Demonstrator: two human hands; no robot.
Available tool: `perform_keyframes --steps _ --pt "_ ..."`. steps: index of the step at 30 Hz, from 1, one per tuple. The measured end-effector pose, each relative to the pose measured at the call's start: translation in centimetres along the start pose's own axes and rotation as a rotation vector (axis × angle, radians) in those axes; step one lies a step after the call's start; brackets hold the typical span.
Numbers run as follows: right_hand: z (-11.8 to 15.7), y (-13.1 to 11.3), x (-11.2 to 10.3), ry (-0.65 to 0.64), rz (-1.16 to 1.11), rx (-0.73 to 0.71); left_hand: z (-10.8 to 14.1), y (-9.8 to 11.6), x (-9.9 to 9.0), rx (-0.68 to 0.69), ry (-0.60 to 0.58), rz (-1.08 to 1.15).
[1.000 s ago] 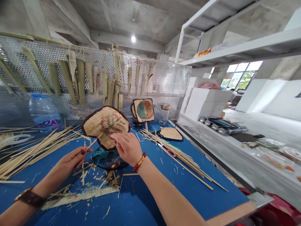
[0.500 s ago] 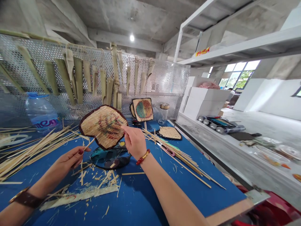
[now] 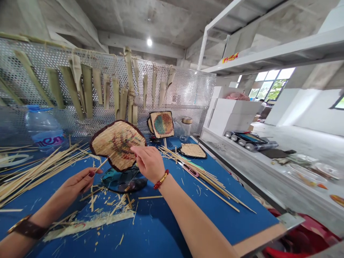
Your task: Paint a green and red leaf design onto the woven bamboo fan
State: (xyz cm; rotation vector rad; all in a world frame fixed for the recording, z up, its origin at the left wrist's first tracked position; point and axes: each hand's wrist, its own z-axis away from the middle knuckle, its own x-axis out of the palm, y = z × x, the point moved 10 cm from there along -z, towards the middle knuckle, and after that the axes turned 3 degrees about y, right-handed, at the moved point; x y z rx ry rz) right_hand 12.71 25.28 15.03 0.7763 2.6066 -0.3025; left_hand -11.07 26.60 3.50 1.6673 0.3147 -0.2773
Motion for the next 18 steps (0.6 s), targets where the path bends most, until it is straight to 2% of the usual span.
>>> perform_keyframes --steps 4,9,14,18 --pt "0.0 1.0 -0.8 0.066 0.034 0.084 0.0 0.0 -0.1 0.011 0.008 0.0" --pt "0.0 0.5 -0.2 0.013 0.008 0.018 0.0 -0.3 -0.1 0.006 0.0 0.003" --pt "-0.1 1.3 -1.3 0.098 0.025 0.092 -0.1 -0.3 -0.6 0.015 0.034 0.039" --pt "0.2 -0.6 0.5 -0.006 -0.027 0.008 -0.6 -0.7 -1.4 0.018 0.075 0.068"
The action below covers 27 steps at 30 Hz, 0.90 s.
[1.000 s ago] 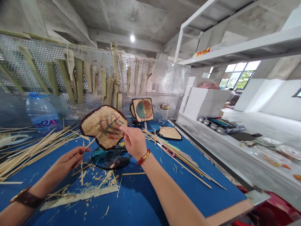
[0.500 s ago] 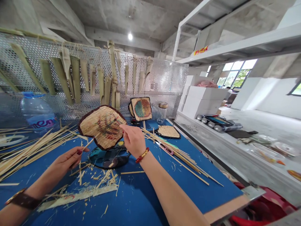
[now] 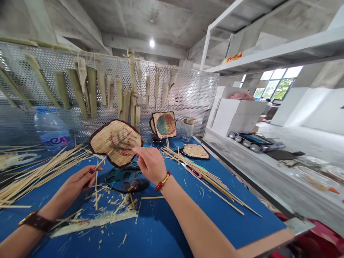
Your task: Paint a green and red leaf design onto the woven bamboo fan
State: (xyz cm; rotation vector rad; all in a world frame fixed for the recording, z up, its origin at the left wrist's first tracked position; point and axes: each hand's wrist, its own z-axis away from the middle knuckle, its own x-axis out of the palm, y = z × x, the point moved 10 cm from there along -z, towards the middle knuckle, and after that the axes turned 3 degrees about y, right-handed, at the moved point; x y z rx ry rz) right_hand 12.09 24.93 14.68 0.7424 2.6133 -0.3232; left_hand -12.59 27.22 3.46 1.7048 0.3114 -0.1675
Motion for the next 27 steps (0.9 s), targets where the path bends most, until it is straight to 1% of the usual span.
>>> perform_keyframes --steps 2,5,8,10,12,16,21,25,27 --pt "0.4 -1.1 1.4 -0.061 -0.035 -0.034 -0.3 0.0 -0.7 0.024 0.038 -0.011" --pt "1.2 -2.4 2.9 -0.111 -0.09 -0.067 -0.5 0.2 -2.3 0.052 0.126 -0.022" --pt "1.7 -3.0 3.7 -0.127 -0.114 -0.085 -0.5 0.2 -3.7 0.052 0.201 -0.017" --pt "1.9 -3.0 3.9 -0.128 -0.12 -0.089 -0.6 -0.1 -4.4 0.035 0.228 0.014" --pt "2.1 -2.8 3.9 -0.129 -0.123 -0.086 -0.7 -0.6 -4.5 0.0 0.222 0.081" --pt "2.2 -2.2 3.9 -0.118 -0.123 -0.073 -0.6 -1.2 -4.0 -0.06 0.164 0.173" --pt "2.0 -2.2 3.6 -0.102 -0.134 -0.061 -0.6 -1.5 -4.3 -0.051 0.167 0.155" --pt "2.1 -2.3 3.9 -0.14 -0.147 -0.022 -0.9 -2.1 -5.0 -0.033 0.191 0.161" --pt "2.2 -2.5 4.1 -0.16 -0.152 -0.014 -0.9 -2.2 -4.9 -0.041 0.189 0.177"
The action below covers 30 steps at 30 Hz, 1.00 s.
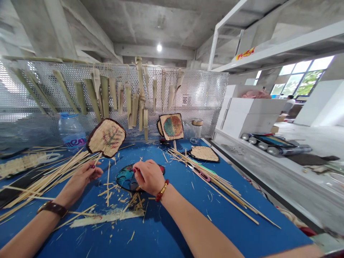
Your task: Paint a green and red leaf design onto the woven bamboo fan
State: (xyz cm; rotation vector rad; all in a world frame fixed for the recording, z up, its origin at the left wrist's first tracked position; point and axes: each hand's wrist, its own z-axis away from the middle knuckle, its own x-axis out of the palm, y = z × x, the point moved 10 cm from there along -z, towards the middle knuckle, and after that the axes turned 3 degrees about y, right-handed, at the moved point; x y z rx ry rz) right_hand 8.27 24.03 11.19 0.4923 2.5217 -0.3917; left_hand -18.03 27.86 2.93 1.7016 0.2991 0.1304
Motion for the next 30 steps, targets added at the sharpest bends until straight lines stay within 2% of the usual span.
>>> perform_keyframes --steps 10,16,23,30 --pt "0.1 0.8 -0.1 -0.005 0.013 0.08 1.1 0.8 1.2 -0.041 -0.048 0.019" --pt "0.4 1.4 1.0 -0.099 0.047 0.131 0.8 0.6 1.2 -0.018 -0.041 -0.006" --pt "1.1 3.4 2.5 -0.223 0.163 0.249 1.2 1.7 1.5 0.049 0.004 -0.043" --pt "1.4 3.9 3.2 -0.302 0.147 0.313 1.6 2.6 2.1 0.041 -0.001 0.146"
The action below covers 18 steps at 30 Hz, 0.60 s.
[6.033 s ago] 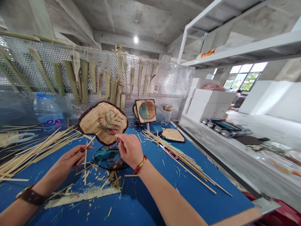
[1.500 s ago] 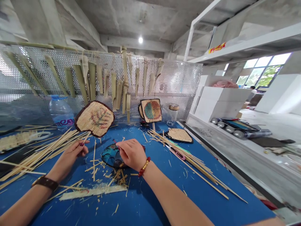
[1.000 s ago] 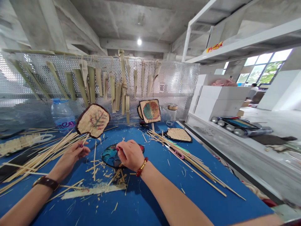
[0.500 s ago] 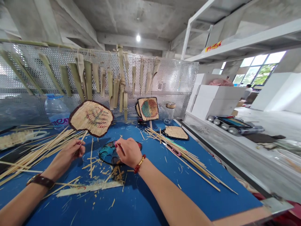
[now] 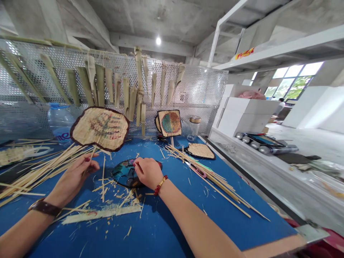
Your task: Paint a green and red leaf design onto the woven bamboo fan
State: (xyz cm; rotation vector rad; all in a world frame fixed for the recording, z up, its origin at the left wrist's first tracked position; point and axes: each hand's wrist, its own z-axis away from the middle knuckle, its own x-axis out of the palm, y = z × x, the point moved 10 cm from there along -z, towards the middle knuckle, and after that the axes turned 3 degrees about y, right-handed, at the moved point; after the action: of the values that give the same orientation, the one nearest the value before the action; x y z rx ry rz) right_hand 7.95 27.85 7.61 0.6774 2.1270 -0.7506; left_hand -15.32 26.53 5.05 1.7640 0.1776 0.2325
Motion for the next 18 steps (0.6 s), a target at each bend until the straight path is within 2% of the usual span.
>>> perform_keyframes --steps 2,9,14,18 --pt "0.0 0.2 0.1 -0.008 -0.003 0.017 0.0 -0.2 0.1 -0.023 -0.003 0.043" --pt "-0.1 0.6 0.2 -0.026 -0.049 0.049 0.0 -1.6 1.2 -0.088 -0.059 -0.023" --pt "-0.2 0.4 0.3 -0.063 -0.103 0.054 -0.1 -1.9 1.1 -0.092 -0.052 0.003" --pt "-0.2 1.1 0.0 -0.045 -0.059 0.108 0.1 -1.6 1.3 -0.095 -0.066 0.019"
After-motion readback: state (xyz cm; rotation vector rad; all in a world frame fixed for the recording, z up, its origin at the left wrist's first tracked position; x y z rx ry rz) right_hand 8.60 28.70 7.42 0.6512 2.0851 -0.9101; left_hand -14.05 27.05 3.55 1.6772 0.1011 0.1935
